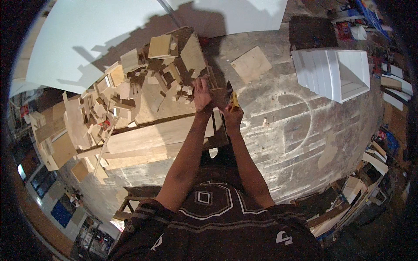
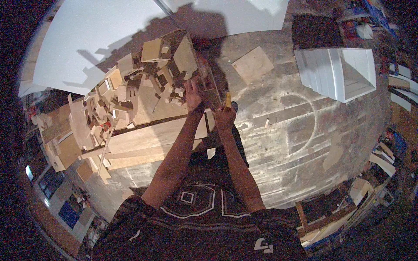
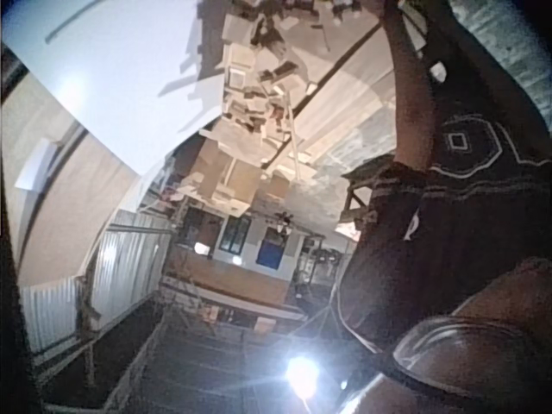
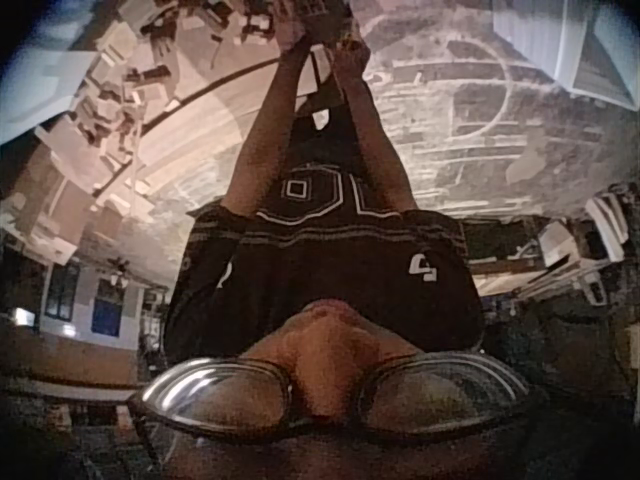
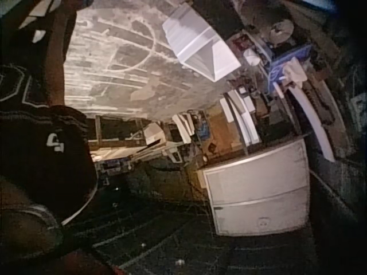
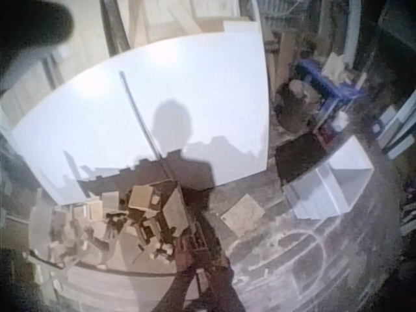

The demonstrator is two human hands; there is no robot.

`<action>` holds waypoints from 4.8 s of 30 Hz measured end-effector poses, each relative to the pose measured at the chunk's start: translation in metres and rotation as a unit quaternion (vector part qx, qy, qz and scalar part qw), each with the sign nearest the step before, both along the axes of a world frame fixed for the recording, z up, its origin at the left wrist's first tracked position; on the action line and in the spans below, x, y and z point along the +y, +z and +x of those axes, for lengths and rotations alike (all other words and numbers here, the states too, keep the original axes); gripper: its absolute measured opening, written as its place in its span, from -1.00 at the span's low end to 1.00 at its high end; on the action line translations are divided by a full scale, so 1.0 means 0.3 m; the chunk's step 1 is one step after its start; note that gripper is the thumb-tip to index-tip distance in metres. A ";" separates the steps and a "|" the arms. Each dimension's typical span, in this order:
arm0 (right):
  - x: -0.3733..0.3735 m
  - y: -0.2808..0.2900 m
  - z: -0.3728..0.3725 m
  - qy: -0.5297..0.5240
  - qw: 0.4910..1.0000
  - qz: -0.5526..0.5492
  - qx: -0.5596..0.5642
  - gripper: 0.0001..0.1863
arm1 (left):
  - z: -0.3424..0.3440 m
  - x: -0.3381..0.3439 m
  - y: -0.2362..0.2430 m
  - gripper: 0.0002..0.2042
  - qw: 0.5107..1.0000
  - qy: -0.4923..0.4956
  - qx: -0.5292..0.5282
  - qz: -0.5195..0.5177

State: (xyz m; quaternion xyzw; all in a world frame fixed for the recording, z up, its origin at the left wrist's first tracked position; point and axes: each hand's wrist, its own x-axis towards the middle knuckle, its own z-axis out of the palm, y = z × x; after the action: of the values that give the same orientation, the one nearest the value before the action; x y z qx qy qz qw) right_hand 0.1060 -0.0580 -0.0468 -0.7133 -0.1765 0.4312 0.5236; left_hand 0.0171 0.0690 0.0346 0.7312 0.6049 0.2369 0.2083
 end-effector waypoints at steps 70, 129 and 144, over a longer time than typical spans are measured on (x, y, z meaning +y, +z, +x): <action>-0.078 0.941 0.022 0.081 0.996 -0.041 0.001 -0.66 | -0.054 -0.024 -0.058 -0.49 0.999 0.005 -0.016 -0.044; 0.061 1.076 -0.016 0.202 0.972 -0.097 -0.072 -0.53 | -0.044 -0.020 -0.071 -0.62 1.000 -0.005 0.001 -0.017; 0.096 1.035 -0.002 0.214 0.967 -0.122 -0.067 -0.57 | -0.048 -0.030 -0.110 -0.64 1.000 0.023 -0.003 -0.010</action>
State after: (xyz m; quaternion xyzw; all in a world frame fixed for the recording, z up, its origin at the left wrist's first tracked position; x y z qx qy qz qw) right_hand 0.1052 -0.0292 0.2638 -0.7445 -0.3057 0.5028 0.3153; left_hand 0.0027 0.0602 0.0014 0.7141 0.6235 0.2379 0.2113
